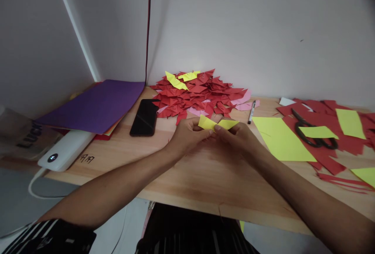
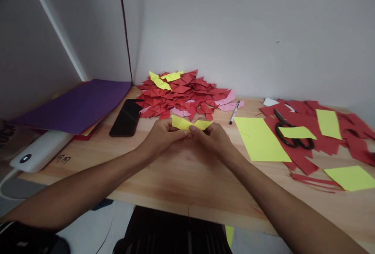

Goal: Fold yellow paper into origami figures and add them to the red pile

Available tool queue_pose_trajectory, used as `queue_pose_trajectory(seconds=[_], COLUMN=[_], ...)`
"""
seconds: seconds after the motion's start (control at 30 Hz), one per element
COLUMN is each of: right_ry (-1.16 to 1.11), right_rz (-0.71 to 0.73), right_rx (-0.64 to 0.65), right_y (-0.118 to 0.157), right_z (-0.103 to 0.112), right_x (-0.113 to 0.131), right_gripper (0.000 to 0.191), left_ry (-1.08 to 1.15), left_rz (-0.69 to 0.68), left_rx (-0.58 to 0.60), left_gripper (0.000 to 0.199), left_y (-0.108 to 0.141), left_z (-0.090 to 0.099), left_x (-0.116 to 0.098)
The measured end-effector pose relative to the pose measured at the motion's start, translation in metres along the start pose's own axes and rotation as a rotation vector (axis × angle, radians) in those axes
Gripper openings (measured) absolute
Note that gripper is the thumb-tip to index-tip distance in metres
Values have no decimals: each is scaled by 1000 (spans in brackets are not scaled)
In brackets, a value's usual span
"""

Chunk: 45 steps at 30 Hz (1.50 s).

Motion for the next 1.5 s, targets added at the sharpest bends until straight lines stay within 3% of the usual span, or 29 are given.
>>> queue_pose_trajectory(seconds=[0.17,0.43,0.63,0.83,1.07,1.27,1.37,1.5], right_ry=[-30,-69,-67,-17,-48,-229,-261,-242], right_rz=[131,3,51,95,-19,-67,-38,-126], right_rx=[-33,71,58,-14,-132,-72,-58,-52], right_y=[3,4,8,8,7,4,2,2], right_z=[4,-8,-11,-5,5,-3,-3,-1], right_x=[11,0,14,14,1,-4,-2,-14], right_gripper=[32,46,42,40,52,42,39,40], left_ry=[43,40,15,25,-10,-4,-18,-125], left_rz=[134,75,130,71,90,48,69,46], left_rx=[96,100,133,105,89,32,70,164], left_gripper=[18,13,11,13,18,24,27,26], left_y=[2,3,4,4,6,4,2,-1], left_z=[-11,-14,-18,-15,-15,-7,-8,-13], left_x=[10,5,13,8,7,5,9,8])
Point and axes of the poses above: each hand's wrist, its own y-axis away from the middle knuckle, its own z-axis out of the back of the hand, x = y × z, the point moved 10 cm from there along -y, towards the middle knuckle
